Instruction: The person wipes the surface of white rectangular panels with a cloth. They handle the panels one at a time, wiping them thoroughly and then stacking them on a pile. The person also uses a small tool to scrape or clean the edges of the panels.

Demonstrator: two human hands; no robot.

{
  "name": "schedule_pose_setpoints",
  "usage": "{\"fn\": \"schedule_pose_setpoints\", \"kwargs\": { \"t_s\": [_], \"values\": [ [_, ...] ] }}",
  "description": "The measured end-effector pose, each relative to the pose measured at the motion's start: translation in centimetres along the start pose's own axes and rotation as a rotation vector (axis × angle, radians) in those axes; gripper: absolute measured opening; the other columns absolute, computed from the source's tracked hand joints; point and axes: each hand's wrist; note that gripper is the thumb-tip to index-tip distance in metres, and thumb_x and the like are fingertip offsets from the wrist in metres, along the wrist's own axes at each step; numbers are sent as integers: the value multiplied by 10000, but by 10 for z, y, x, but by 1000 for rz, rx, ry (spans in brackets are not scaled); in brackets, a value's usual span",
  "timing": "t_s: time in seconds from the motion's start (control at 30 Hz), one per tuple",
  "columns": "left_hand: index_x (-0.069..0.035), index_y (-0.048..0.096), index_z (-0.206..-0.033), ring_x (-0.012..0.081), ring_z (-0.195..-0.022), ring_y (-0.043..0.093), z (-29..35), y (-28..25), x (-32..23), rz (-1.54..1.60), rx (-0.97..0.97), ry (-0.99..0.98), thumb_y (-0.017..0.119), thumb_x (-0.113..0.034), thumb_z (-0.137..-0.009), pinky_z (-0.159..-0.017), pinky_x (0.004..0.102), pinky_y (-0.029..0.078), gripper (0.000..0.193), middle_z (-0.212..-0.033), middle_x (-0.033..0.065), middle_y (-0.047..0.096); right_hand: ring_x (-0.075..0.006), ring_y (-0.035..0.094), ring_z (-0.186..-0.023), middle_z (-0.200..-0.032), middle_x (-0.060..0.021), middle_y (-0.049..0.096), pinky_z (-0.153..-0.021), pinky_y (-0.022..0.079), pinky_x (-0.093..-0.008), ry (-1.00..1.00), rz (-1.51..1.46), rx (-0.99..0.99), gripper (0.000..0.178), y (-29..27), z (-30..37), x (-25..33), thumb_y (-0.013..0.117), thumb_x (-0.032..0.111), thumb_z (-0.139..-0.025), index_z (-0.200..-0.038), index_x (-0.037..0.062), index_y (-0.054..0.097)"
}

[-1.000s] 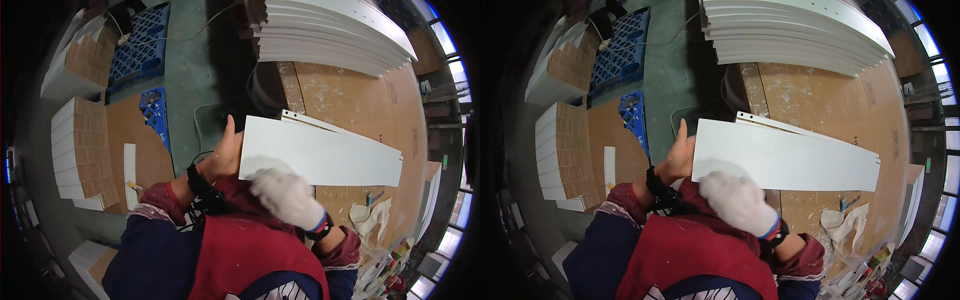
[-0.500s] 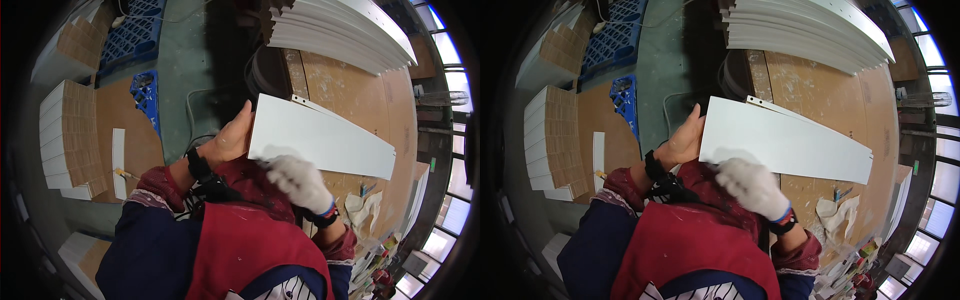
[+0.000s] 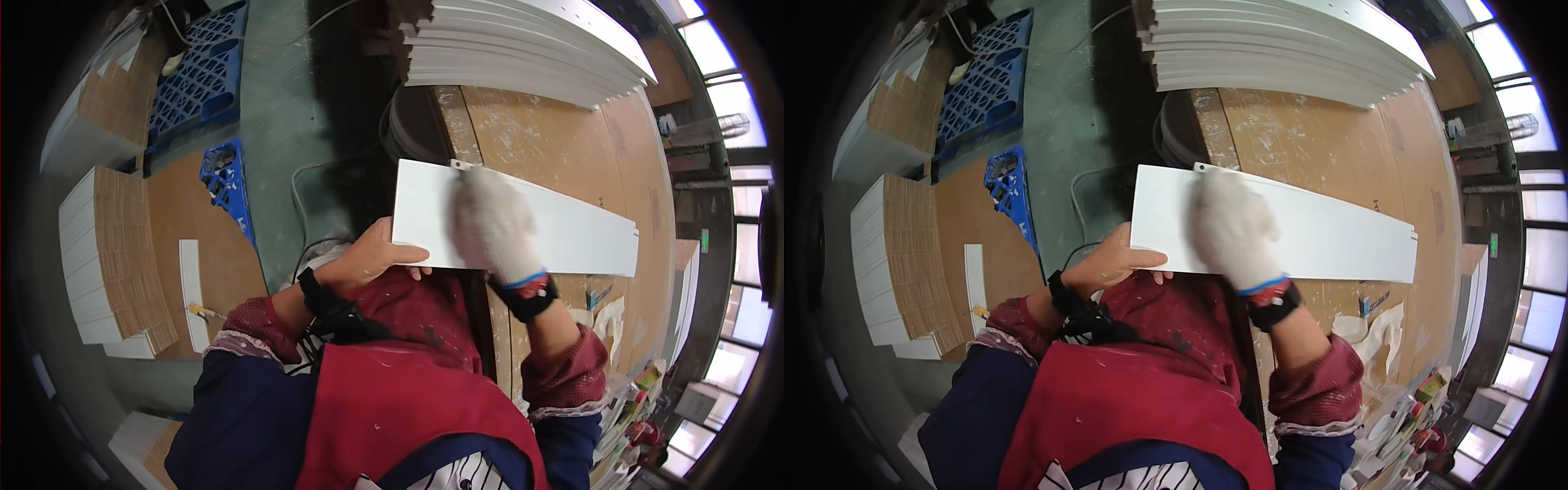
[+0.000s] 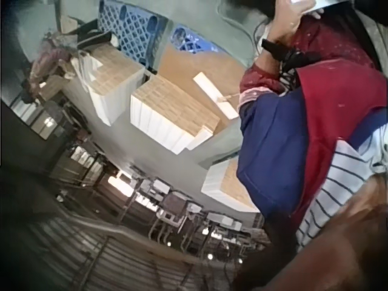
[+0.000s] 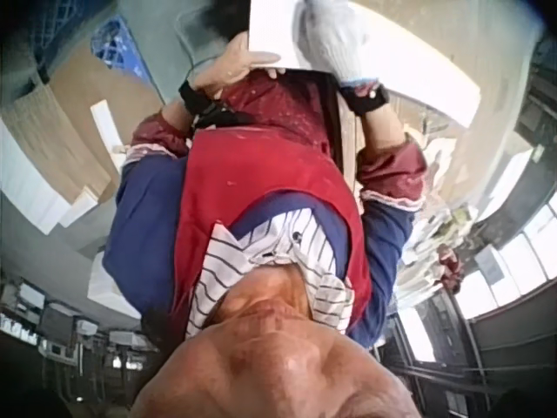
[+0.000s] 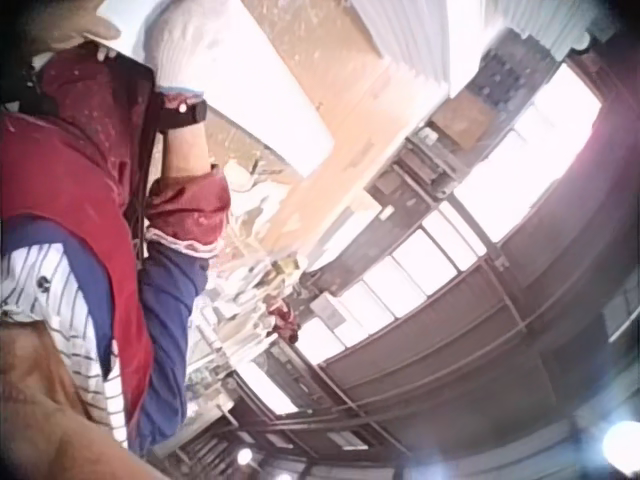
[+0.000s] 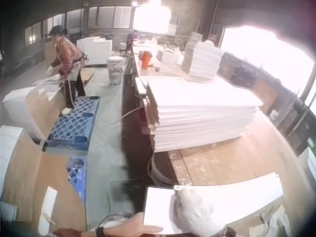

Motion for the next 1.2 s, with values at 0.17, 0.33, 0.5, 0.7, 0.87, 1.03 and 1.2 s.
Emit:
{"fn": "schedule_pose_setpoints", "kwargs": {
  "t_s": [0.17,0.33,0.5,0.7,0.87,1.03,1.2],
  "values": [
    [-13,483,-1198,239,-1020,554,8,-30,32,-494,51,500,571,-120,-889,-841,375,465,338,-1145,121,558,-296,631,-682,-759,-130,576,-588,515,-378,-511,-395,54,122,-4,-20,64,574,105,-730,-838,55,549],
    [15,481,-1218,255,-1040,548,5,-30,31,-488,18,217,552,-111,-871,-881,387,445,376,-1186,147,548,-320,613,-770,-897,-125,596,-660,481,-429,-278,-624,148,150,-26,4,28,549,137,-793,-936,90,552],
    [66,459,-1182,248,-801,635,-6,6,-5,81,-91,-50,577,-97,-814,-598,311,531,419,-998,158,611,-337,600,-734,-788,-162,611,-668,475,-388,240,-512,82,211,-50,48,-63,552,238,-837,-913,50,608],
    [81,465,-1159,236,-759,638,-2,3,-18,50,-213,-24,604,-73,-775,-598,318,540,437,-962,160,612,-310,626,-751,-834,-168,631,-664,487,-371,959,-802,56,179,-55,127,-125,520,193,-872,-983,66,583],
    [70,439,-1193,245,-758,645,8,-21,-36,-24,-254,-37,600,-68,-755,-549,318,545,486,-977,167,606,-306,626,-755,-807,-168,629,-651,484,-370,927,-367,-374,169,-8,198,-186,534,184,-884,-983,53,576],
    [11,456,-1196,241,-763,654,6,-10,-47,-47,-492,-128,619,-128,-793,-545,324,561,457,-1000,137,607,-322,613,-698,-786,-159,619,-619,473,-393,1052,-283,-491,173,2,224,-222,545,231,-897,-960,74,582],
    [-40,474,-1203,175,-835,613,8,7,-51,-202,-725,-144,643,-265,-841,-610,281,485,458,-1032,83,588,-264,571,-612,-715,-122,582,-559,444,-355,939,-217,-519,152,4,212,-233,543,215,-908,-928,69,578]
  ]
}}
Point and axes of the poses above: each hand's wrist, its own z-axis away from the middle knuckle, its own y-axis out of the palm, x = y × z
